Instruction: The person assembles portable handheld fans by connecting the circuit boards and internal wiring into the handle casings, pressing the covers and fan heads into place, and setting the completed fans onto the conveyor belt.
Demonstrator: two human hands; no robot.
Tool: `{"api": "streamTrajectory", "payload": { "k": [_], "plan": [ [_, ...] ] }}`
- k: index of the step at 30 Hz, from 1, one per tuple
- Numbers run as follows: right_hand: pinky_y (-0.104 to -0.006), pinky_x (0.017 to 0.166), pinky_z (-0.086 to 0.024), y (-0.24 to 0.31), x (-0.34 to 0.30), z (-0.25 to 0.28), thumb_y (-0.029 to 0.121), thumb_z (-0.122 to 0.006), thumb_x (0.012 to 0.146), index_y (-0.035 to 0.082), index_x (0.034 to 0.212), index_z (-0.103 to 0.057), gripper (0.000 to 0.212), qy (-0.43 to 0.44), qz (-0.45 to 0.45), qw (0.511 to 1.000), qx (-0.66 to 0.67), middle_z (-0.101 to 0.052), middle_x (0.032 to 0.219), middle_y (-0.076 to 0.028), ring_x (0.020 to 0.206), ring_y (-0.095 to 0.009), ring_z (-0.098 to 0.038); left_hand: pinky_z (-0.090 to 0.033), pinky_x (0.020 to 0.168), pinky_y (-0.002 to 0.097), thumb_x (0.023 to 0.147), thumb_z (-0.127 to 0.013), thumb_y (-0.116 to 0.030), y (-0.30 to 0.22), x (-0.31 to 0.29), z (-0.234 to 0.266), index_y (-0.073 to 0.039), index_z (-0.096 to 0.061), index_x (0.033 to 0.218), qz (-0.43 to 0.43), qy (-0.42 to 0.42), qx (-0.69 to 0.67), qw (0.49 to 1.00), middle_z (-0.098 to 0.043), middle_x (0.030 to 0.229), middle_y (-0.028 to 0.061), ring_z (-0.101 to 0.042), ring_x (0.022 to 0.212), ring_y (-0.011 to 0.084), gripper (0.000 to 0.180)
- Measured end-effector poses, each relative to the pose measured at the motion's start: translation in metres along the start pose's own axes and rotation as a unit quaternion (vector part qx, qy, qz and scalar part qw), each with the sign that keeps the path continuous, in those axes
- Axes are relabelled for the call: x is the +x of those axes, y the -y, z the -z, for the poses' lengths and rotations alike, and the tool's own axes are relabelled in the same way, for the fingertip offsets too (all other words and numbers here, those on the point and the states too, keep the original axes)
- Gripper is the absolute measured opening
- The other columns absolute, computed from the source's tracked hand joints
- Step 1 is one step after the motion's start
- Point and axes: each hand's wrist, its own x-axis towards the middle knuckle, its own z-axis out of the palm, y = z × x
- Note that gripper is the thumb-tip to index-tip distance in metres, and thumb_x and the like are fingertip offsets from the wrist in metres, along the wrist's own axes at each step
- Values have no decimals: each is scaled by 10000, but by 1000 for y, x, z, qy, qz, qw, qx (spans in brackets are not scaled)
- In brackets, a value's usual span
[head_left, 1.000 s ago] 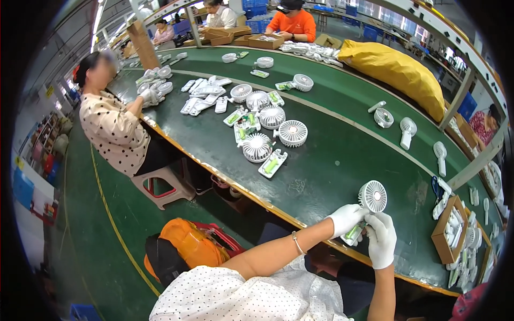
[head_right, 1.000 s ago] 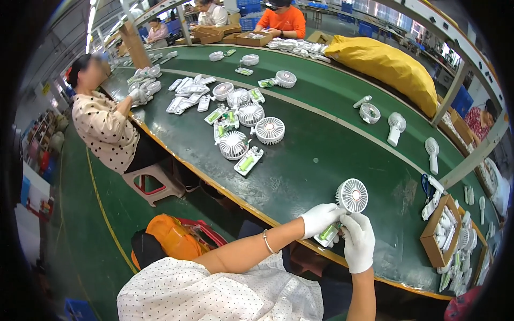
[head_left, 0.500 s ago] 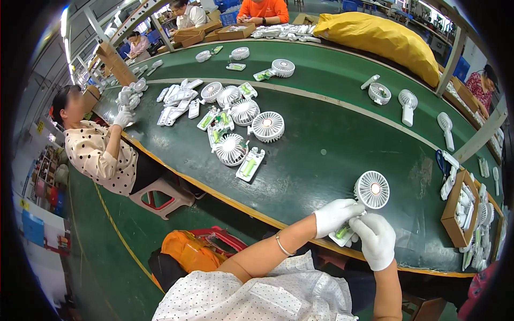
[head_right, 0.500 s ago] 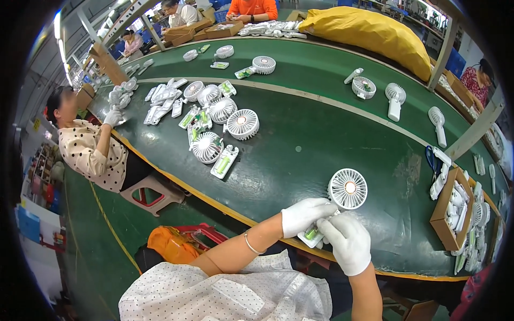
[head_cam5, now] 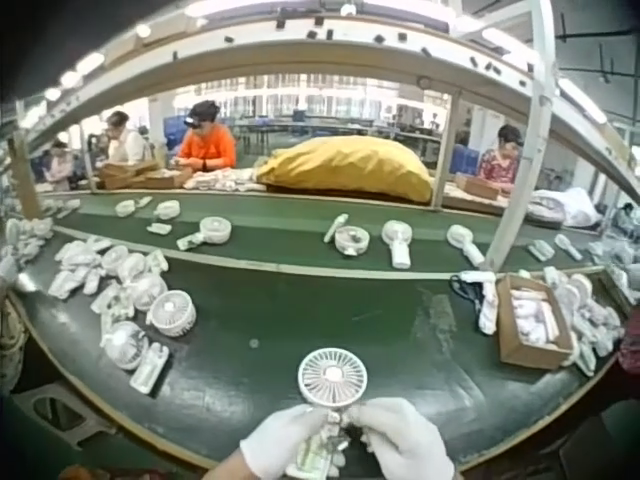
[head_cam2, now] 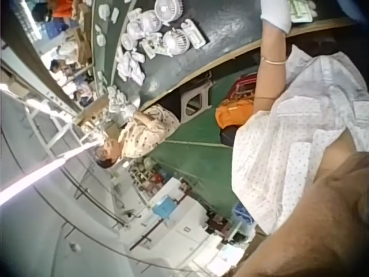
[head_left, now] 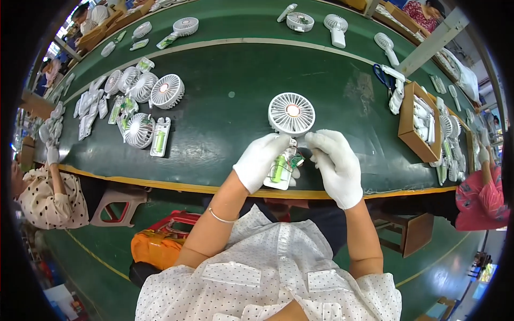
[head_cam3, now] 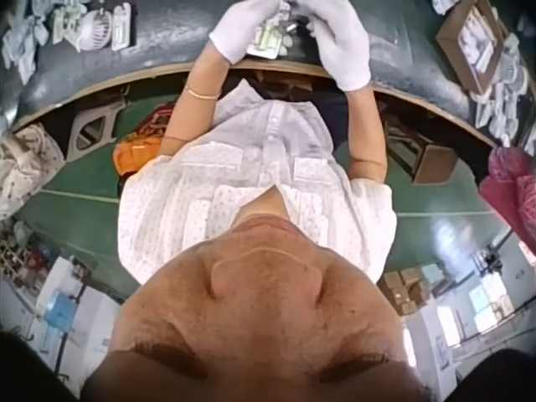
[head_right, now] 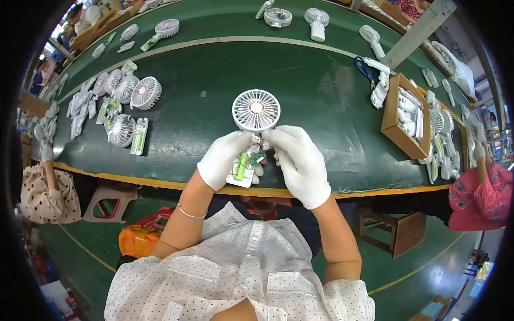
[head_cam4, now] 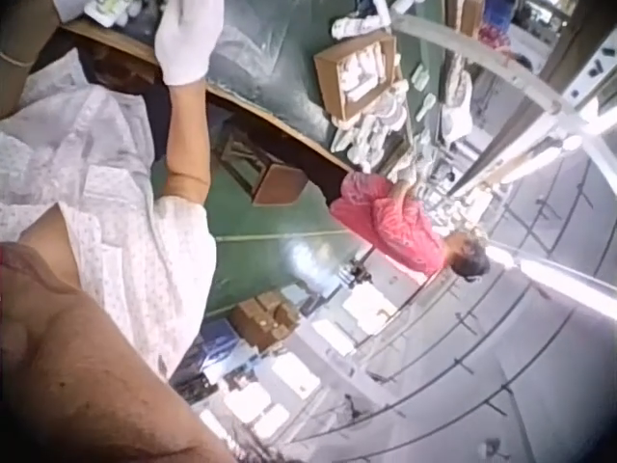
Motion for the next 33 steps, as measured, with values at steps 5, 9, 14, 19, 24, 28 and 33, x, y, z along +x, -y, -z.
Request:
{"api": "streamTrajectory", "payload": {
  "k": [5, 9, 14, 19, 24, 28, 33],
  "plan": [
    [-336, 752, -536, 4, -7, 3, -121, -644, 774, 59, 1128, -686, 399, 62, 101, 984, -132, -642, 1039, -130, 904, -277, -648, -602, 529, 343, 1001, -532, -340, 6, 0, -5, 25, -538, 1096, 10, -12, 13, 1000, -650, 899, 153, -694, 648, 236, 377],
    [-345, 714, -543, 1, -8, -5, -94, -685, 755, 69, 1073, -698, 357, 44, 178, 967, -178, -666, 965, -102, 831, -273, -656, -593, 543, 330, 1009, -530, -328, 10, -2, -9, 2, -549, 1069, -6, -17, 19, 1000, -659, 868, 133, -692, 651, 224, 336],
    [-309, 678, -548, 2, -1, -8, -128, -680, 761, 47, 1041, -687, 330, -7, 164, 963, -215, -671, 979, -120, 785, -230, -666, -591, 555, 335, 1013, -529, -300, 11, -4, -7, -12, -558, 1071, -5, -11, 26, 1000, -663, 850, 123, -686, 652, 213, 295],
    [-291, 710, -547, -9, -11, -27, -139, -669, 809, 32, 1049, -672, 295, -117, 118, 980, -105, -672, 994, -135, 815, -227, -676, -593, 556, 342, 1013, -528, -282, 4, -4, -11, -9, -557, 1088, 13, -13, 23, 1000, -668, 860, 127, -686, 655, 219, 284],
    [-332, 685, -555, -16, -4, -15, -137, -702, 737, 38, 1055, -665, 365, -85, 188, 949, -240, -672, 972, -144, 799, -279, -678, -594, 553, 341, 1016, -515, -280, 2, -4, 0, -1, -551, 1106, 26, 16, -64, 997, -675, 878, 135, -685, 650, 225, 295],
    [-348, 671, -559, -19, 0, -14, -138, -713, 711, 36, 1052, -659, 387, -73, 197, 946, -248, -674, 967, -146, 796, -295, -679, -602, 560, 345, 1034, -470, -296, 5, -3, -3, 14, -551, 1167, 20, 10, 4, 1000, -685, 876, 157, -694, 655, 239, 347],
    [-345, 676, -561, -17, 3, -26, -140, -724, 696, 39, 1021, -660, 377, -119, 232, 931, -255, -677, 978, -154, 809, -293, -685, -599, 579, 331, 1040, -448, -272, 2, -2, -3, 24, -560, 1171, 12, 10, -4, 1000, -690, 890, 164, -701, 669, 251, 343]
  ]
}}
